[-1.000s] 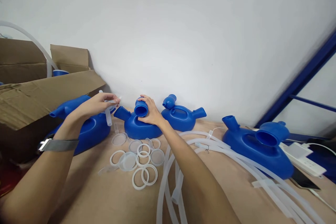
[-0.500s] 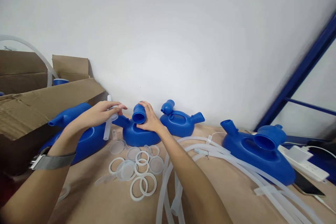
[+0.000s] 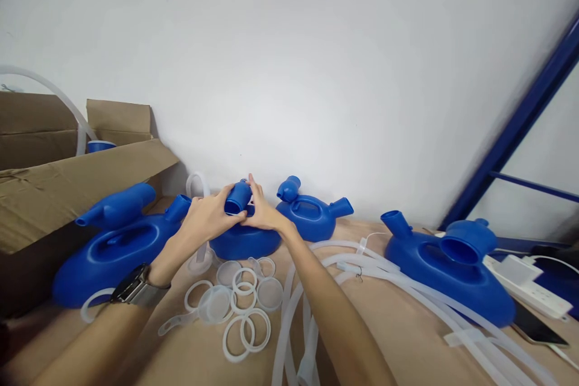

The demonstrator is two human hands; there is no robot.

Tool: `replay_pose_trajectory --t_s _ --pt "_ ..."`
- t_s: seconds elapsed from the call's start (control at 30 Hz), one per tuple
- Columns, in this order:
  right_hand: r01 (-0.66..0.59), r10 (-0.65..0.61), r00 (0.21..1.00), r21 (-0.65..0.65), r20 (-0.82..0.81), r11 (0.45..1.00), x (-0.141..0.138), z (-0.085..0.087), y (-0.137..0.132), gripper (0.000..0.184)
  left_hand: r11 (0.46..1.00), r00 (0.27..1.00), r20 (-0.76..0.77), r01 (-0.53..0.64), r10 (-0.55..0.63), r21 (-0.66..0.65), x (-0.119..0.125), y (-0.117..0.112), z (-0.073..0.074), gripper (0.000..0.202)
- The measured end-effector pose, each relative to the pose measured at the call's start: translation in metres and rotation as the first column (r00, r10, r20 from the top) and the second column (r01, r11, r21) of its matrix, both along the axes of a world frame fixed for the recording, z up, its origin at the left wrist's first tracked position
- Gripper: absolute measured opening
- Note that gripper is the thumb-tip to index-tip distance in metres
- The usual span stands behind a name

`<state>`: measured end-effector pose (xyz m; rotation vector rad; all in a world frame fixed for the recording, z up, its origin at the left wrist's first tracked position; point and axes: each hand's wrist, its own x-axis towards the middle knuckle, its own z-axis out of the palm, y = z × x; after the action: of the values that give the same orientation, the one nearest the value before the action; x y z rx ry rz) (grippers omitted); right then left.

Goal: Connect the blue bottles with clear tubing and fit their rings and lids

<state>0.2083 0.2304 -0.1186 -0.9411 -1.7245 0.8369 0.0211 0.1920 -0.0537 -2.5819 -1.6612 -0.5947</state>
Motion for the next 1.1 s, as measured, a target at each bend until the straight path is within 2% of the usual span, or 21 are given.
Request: replay_pose_trajectory --t_s 0.03,0.1,0.2,0.27,0.4,0.5,0.7,0.87,1.1 --pt "-0.040 0.025 0.993 -0.125 -0.118 0.991 0.004 0.003 0.003 0.120 1.000 1.000 0.006 0.002 -0.002 -0.003 -0.001 0.000 0.002 0.068" --pt "-0.051 -0.027 0.962 -0.278 -0.270 0.959 0.011 0.007 0.013 0.093 1.000 1.000 0.016 0.009 -0.009 -0.008 -0.004 0.002 0.004 0.065" --pt "0.055 -0.178 0.934 -0.367 -0.310 0.929 0.013 0.008 0.035 0.041 1.000 1.000 0.019 0.019 -0.019 -0.021 -0.007 0.003 0.004 0.063" --pt "0.098 -0.253 0.920 -0.450 -0.299 0.887 0.008 0.007 0.049 0.024 0.999 0.999 0.015 0.029 -0.028 -0.028 -0.008 0.003 0.004 0.061" --pt "0.048 -0.257 0.926 -0.586 -0.278 0.809 -0.007 0.007 0.066 0.031 0.998 0.999 0.001 0.046 -0.046 -0.032 -0.009 0.002 0.003 0.057" --pt "-0.020 -0.221 0.926 -0.622 -0.308 0.783 -0.011 0.010 0.068 0.031 0.998 0.999 -0.006 0.053 -0.053 -0.038 -0.011 0.003 0.003 0.055" --pt "-0.082 -0.188 0.911 -0.607 -0.367 0.790 -0.007 0.008 0.065 0.031 0.996 0.998 -0.004 0.061 -0.062 -0.061 -0.012 0.003 0.004 0.052" --pt "-0.055 -0.231 0.897 -0.614 -0.377 0.788 -0.007 0.005 0.069 0.032 0.995 0.997 -0.008 0.075 -0.076 -0.071 -0.011 0.001 0.005 0.050" --pt "-0.051 -0.258 0.886 -0.635 -0.385 0.771 -0.012 0.009 0.078 0.032 0.995 0.997 -0.037 0.063 -0.066 -0.075 -0.012 0.001 0.005 0.051"
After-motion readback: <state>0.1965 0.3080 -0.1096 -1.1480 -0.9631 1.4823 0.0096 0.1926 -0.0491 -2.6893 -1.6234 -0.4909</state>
